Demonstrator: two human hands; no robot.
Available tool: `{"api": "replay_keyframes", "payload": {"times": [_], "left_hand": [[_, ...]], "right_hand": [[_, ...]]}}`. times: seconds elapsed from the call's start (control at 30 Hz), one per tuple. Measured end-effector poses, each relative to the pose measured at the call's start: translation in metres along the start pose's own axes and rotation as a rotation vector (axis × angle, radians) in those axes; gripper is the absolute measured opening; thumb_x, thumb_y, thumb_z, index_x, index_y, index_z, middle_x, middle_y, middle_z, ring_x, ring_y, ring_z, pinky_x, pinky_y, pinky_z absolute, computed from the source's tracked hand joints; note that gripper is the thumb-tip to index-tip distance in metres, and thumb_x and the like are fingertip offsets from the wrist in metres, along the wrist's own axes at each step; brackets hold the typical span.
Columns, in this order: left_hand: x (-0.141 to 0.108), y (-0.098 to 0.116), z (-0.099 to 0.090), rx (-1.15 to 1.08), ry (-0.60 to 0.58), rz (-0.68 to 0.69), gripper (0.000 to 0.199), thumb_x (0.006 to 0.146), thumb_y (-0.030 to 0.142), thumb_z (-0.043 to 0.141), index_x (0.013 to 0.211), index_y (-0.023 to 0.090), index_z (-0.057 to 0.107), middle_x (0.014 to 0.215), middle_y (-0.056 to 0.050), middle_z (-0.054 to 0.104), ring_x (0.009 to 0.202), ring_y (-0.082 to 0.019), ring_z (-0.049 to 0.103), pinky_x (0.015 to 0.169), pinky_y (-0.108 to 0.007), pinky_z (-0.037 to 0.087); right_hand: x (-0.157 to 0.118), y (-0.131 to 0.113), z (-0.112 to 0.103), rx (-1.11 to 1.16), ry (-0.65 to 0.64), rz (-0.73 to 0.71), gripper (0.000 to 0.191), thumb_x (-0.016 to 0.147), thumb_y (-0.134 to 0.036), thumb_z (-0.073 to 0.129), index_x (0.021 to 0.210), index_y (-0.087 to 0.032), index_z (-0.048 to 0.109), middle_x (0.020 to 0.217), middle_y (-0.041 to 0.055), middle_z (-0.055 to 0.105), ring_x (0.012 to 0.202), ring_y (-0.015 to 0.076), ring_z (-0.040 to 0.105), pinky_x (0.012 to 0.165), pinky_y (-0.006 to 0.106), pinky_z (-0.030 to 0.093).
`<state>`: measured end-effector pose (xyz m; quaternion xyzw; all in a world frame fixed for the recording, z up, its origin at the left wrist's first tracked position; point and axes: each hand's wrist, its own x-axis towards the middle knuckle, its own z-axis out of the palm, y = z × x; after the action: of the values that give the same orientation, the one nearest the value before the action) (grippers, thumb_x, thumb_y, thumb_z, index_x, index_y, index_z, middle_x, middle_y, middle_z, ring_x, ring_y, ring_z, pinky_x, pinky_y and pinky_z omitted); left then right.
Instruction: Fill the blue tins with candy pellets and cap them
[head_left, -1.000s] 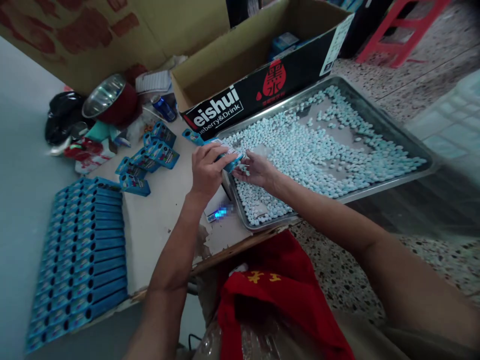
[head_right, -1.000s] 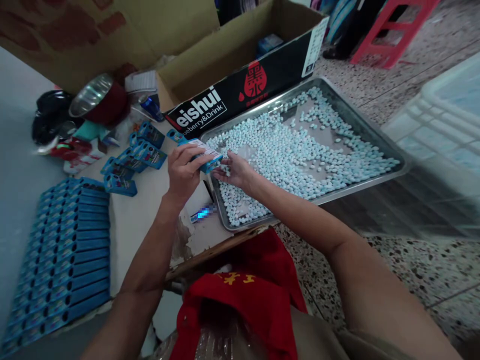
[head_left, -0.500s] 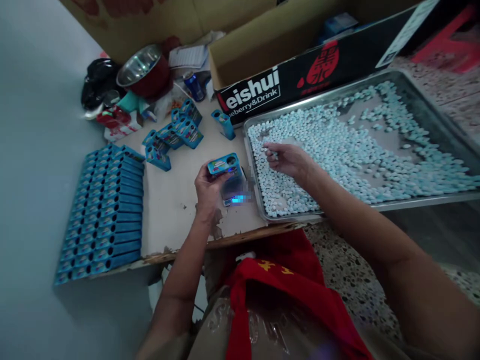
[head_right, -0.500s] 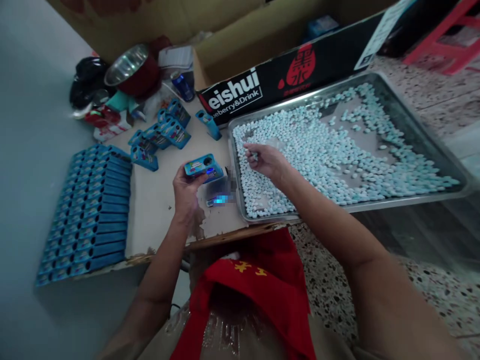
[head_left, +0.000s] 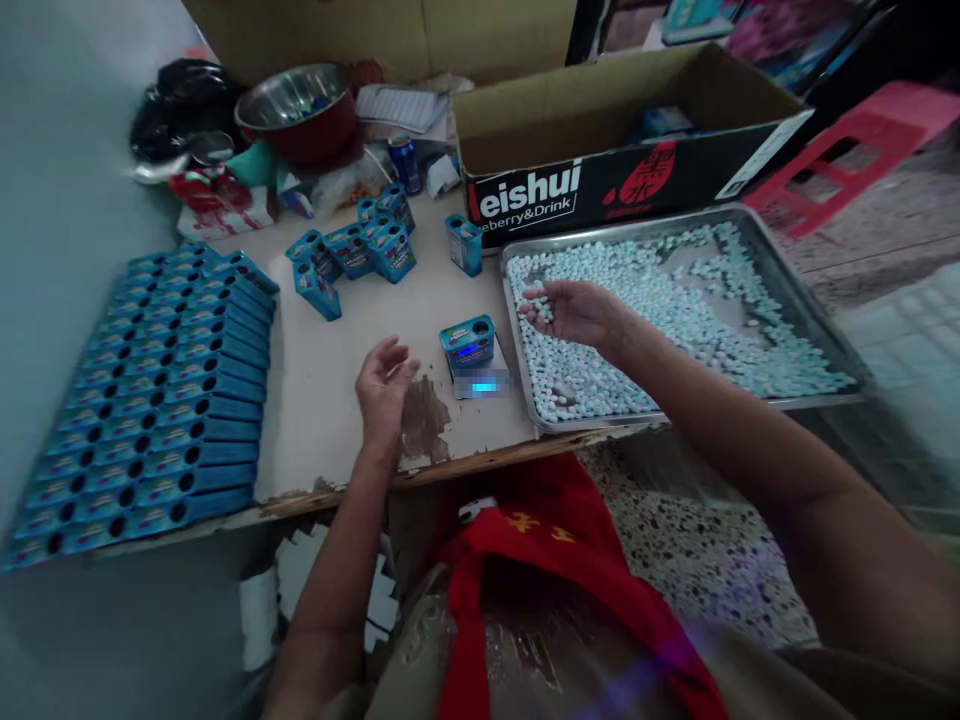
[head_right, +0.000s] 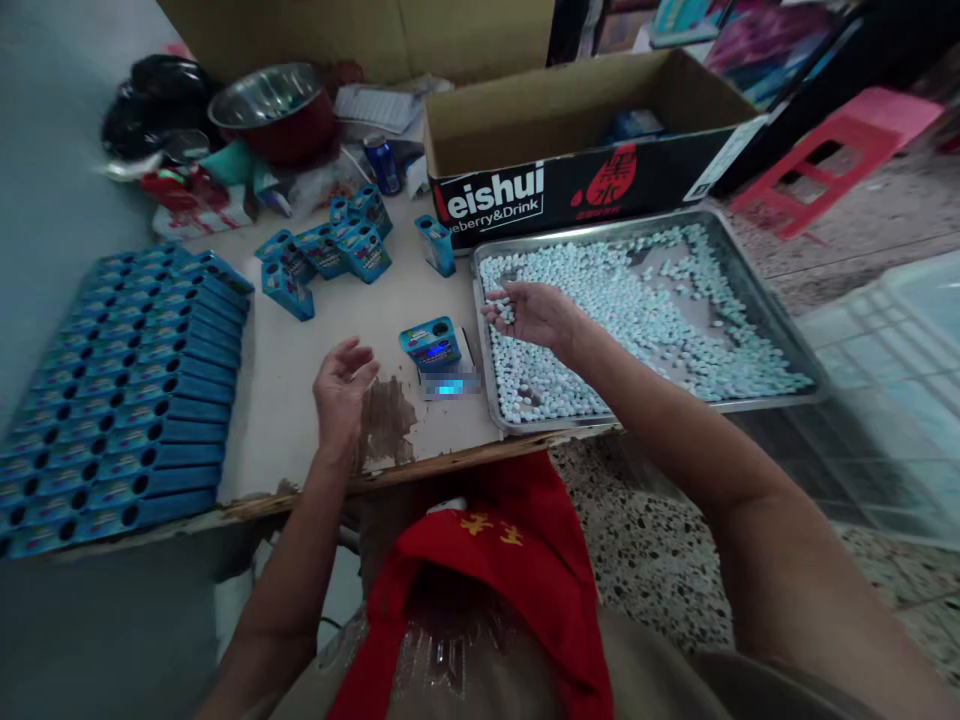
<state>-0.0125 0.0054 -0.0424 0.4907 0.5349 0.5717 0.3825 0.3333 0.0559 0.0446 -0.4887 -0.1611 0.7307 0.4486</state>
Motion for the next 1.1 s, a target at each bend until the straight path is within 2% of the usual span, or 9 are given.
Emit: {"api": "replay_keyframes", "payload": {"times": [0.07,0.13,0.27,0.37,0.5,0.57,0.67,0.87,1.1], "left_hand": [[-0.004,0.009,-0.025,-0.005,0.127,-0.018,0.056,0.08,0.049,0.101,0.126,0.022,0.083,0.116,-0.01,0.083,0.113,-0.026,0.08,0.107,-0.041,0.068],[-0.007,0.019,-0.042,0.003,0.21,0.025,0.053,0.081,0.047,0.101,0.122,0.022,0.081,0.114,-0.008,0.081,0.11,-0.023,0.079,0.104,-0.036,0.068],[-0.004,0.036,-0.054,0.008,0.238,0.165,0.057,0.084,0.055,0.103,0.125,0.026,0.078,0.117,-0.006,0.079,0.115,-0.023,0.079,0.107,-0.037,0.069],[-0.001,0.038,-0.053,-0.029,0.259,0.223,0.062,0.084,0.061,0.104,0.127,0.027,0.076,0.116,-0.006,0.08,0.114,-0.025,0.08,0.11,-0.041,0.07],[-0.006,0.037,-0.05,-0.032,0.24,0.236,0.062,0.085,0.058,0.106,0.131,0.03,0.075,0.114,-0.003,0.081,0.11,-0.024,0.082,0.108,-0.041,0.072],[-0.009,0.038,-0.05,-0.012,0.21,0.234,0.058,0.089,0.055,0.104,0.132,0.031,0.074,0.114,-0.002,0.08,0.111,-0.023,0.082,0.107,-0.04,0.072],[-0.01,0.041,-0.051,-0.009,0.171,0.255,0.054,0.093,0.053,0.102,0.134,0.032,0.073,0.114,-0.001,0.079,0.113,-0.022,0.082,0.108,-0.039,0.073],[-0.006,0.04,-0.048,-0.018,0.114,0.275,0.053,0.093,0.05,0.102,0.134,0.033,0.073,0.116,-0.002,0.079,0.114,-0.023,0.083,0.11,-0.043,0.073],[-0.013,0.04,-0.02,-0.031,-0.002,0.225,0.053,0.094,0.037,0.101,0.138,0.031,0.072,0.125,-0.004,0.08,0.122,-0.024,0.082,0.117,-0.042,0.07]], "right_hand": [[-0.006,-0.005,0.01,-0.049,-0.032,0.031,0.019,0.112,-0.009,0.056,0.108,-0.017,0.073,0.089,0.0087,0.074,0.079,0.0156,0.075,0.068,0.02,0.066],[-0.012,-0.007,0.019,-0.088,-0.037,0.033,0.022,0.107,-0.003,0.058,0.113,-0.016,0.074,0.09,0.0079,0.075,0.081,0.015,0.075,0.071,0.019,0.068],[-0.022,-0.011,0.033,-0.2,-0.014,-0.014,0.027,0.106,0.003,0.059,0.113,-0.017,0.076,0.09,0.0056,0.075,0.075,0.0112,0.072,0.068,0.014,0.064],[-0.028,-0.017,0.04,-0.307,-0.018,-0.043,0.023,0.11,0.001,0.061,0.109,-0.016,0.078,0.086,0.0047,0.073,0.069,0.0095,0.067,0.062,0.013,0.06],[-0.033,-0.022,0.045,-0.448,-0.057,-0.029,0.013,0.108,-0.003,0.071,0.106,-0.015,0.078,0.078,0.0023,0.067,0.06,0.0089,0.059,0.049,0.014,0.045],[-0.036,-0.023,0.047,-0.505,-0.064,-0.029,0.011,0.108,-0.006,0.072,0.104,-0.014,0.078,0.076,0.0012,0.065,0.057,0.0074,0.054,0.048,0.014,0.041],[-0.041,-0.026,0.049,-0.605,-0.068,-0.062,0.014,0.11,-0.007,0.073,0.101,-0.015,0.079,0.075,0.0006,0.065,0.057,0.0069,0.054,0.052,0.014,0.046],[-0.045,-0.037,0.055,-0.794,-0.16,-0.153,0.011,0.104,-0.016,0.094,0.1,-0.015,0.084,0.082,0.0038,0.075,0.064,0.0089,0.063,0.057,0.018,0.051],[-0.038,-0.033,0.06,-0.868,-0.229,-0.193,0.021,0.096,-0.022,0.105,0.097,-0.017,0.085,0.076,0.0017,0.073,0.061,0.0089,0.063,0.054,0.018,0.051]]}}
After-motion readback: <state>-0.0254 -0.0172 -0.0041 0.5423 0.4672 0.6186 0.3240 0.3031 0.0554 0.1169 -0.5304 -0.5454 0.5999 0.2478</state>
